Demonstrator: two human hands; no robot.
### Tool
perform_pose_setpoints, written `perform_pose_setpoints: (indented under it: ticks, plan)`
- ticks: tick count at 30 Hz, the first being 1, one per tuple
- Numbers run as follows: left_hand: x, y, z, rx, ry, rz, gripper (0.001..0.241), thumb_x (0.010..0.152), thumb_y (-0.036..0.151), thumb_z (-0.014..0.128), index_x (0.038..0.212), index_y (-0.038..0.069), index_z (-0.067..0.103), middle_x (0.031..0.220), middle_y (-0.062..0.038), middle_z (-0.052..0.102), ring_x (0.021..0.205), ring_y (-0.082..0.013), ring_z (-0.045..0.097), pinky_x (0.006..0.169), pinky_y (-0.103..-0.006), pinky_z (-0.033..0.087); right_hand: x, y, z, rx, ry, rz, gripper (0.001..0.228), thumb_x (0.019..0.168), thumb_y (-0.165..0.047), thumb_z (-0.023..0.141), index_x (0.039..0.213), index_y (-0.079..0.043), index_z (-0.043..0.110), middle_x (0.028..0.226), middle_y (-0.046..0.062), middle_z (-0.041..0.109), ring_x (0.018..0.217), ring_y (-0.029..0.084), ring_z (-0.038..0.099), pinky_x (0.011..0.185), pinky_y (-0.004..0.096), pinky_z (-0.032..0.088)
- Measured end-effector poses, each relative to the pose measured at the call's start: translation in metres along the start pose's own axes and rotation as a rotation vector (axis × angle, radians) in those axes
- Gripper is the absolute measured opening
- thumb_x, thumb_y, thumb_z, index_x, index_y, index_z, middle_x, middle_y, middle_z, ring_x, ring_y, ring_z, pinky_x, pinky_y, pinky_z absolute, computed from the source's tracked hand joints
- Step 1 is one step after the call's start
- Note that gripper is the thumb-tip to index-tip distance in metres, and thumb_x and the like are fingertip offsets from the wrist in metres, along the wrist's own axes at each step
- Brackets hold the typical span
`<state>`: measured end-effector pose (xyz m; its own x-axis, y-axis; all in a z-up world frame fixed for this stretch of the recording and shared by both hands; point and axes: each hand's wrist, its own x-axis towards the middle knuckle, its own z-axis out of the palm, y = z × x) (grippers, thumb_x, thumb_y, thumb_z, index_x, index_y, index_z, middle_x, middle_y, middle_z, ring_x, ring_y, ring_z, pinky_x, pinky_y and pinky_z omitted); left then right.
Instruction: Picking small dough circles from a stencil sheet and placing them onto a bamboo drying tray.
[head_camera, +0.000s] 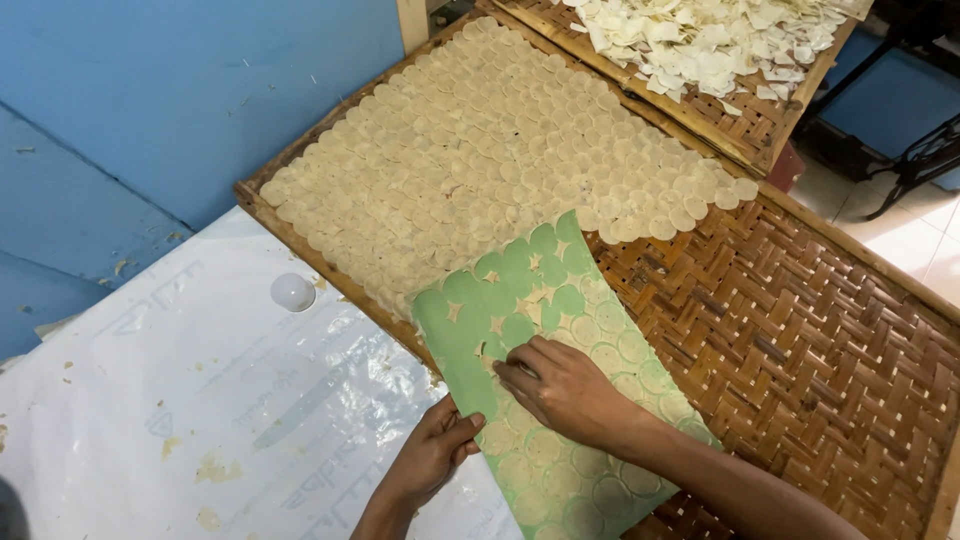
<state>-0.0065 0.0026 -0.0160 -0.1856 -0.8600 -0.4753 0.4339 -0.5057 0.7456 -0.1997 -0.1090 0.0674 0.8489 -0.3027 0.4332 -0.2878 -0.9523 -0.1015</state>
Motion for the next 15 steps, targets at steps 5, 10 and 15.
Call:
perform_pose_setpoints:
  ticks: [5, 10, 15]
  plan:
    - [0.000, 0.007, 0.003, 0.053, 0.012, -0.012, 0.041, 0.099, 0.017, 0.060, 0.140, 0.015, 0.062, 0.103, 0.002, 0.059, 0.087, -0.0121, 0.050, 0.079, -0.0297, 0.043, -0.016, 0.023, 0.025, 0.157, -0.006, 0.262, 0.010, 0.097, -0.015, 0.071, 0.103, -0.009, 0.074, 0.093, 0.008, 0.076, 0.082, 0.018, 0.071, 0.071, 0.029, 0.062]
    - [-0.006, 0.010, 0.000, 0.168, -0.052, 0.078, 0.040, 0.102, 0.021, 0.057, 0.141, 0.014, 0.060, 0.085, 0.005, 0.048, 0.068, -0.0094, 0.032, 0.068, -0.0275, 0.036, -0.010, 0.030, 0.013, 0.323, -0.023, 0.572, 0.017, 0.097, -0.016, 0.069, 0.106, -0.002, 0.067, 0.091, 0.012, 0.072, 0.073, 0.020, 0.070, 0.060, 0.031, 0.061]
    - [-0.007, 0.014, 0.001, 0.188, -0.093, 0.091, 0.041, 0.102, 0.020, 0.054, 0.143, 0.017, 0.058, 0.085, 0.008, 0.050, 0.067, -0.0101, 0.029, 0.069, -0.0279, 0.038, -0.008, 0.028, 0.010, 0.178, 0.112, 0.425, 0.011, 0.095, -0.011, 0.072, 0.096, -0.001, 0.070, 0.088, 0.012, 0.073, 0.079, 0.024, 0.067, 0.067, 0.036, 0.053]
